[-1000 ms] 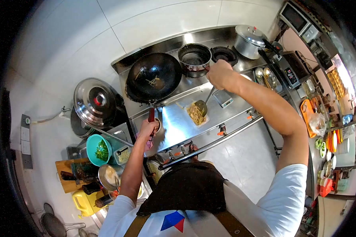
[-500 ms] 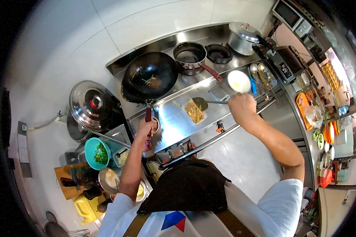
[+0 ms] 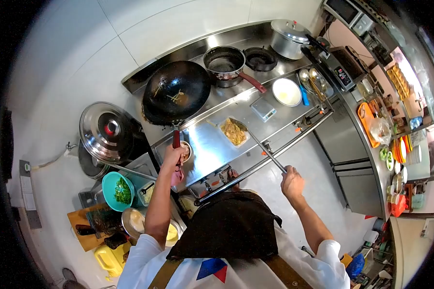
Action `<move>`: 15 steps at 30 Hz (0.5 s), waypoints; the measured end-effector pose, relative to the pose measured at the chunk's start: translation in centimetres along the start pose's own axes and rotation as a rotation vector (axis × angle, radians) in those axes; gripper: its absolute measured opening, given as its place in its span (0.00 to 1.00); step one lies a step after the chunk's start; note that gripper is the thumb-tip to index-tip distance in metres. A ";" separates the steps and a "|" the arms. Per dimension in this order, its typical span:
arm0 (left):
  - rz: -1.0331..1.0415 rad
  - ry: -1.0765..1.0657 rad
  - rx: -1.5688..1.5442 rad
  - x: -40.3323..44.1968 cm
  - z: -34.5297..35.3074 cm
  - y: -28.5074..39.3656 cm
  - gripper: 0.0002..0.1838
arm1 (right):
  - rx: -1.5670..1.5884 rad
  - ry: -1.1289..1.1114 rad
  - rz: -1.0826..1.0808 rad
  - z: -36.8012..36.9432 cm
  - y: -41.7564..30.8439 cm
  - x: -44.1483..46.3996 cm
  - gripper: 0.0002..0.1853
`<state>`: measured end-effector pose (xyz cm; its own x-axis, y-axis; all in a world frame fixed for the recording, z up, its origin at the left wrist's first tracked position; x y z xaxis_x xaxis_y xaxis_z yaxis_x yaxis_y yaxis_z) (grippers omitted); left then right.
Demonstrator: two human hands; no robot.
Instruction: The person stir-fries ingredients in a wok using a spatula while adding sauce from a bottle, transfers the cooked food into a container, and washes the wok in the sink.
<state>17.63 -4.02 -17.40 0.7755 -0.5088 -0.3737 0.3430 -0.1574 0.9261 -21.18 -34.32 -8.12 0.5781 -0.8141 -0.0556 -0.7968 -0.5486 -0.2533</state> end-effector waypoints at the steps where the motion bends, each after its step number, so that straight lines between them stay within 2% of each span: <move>1: 0.002 -0.012 -0.006 0.1 0.0 0.0 0.07 | 0.025 0.000 0.015 0.6 0.1 -0.5 0.11; 5: 0.003 -0.034 -0.028 -0.1 0.3 0.5 0.07 | 0.114 -0.004 0.076 1.2 0.3 -1.9 0.10; 9: 0.018 -0.012 -0.014 -0.2 0.1 0.5 0.06 | 0.141 0.008 0.064 2.1 0.6 -2.2 0.14; 12: 0.005 -0.043 -0.009 0.0 0.0 0.2 0.06 | 0.064 -0.068 0.089 2.7 0.7 -2.0 0.15; 15: -0.011 -0.050 0.013 0.2 -0.1 -0.4 0.06 | 0.241 -0.005 0.037 1.5 0.5 -1.2 0.13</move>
<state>17.77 -3.97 -17.83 0.7445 -0.5483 -0.3810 0.3442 -0.1737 0.9227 -21.99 -33.29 -9.67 0.5503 -0.8317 -0.0737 -0.7530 -0.4562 -0.4741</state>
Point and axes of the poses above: each hand's wrist, its own x-axis towards the middle knuckle, its own z-axis out of the palm, y = z × x, the point moved 8 cm from there along x, towards the middle knuckle, and after that the axes turned 8 degrees about z, right-handed, at the moved point
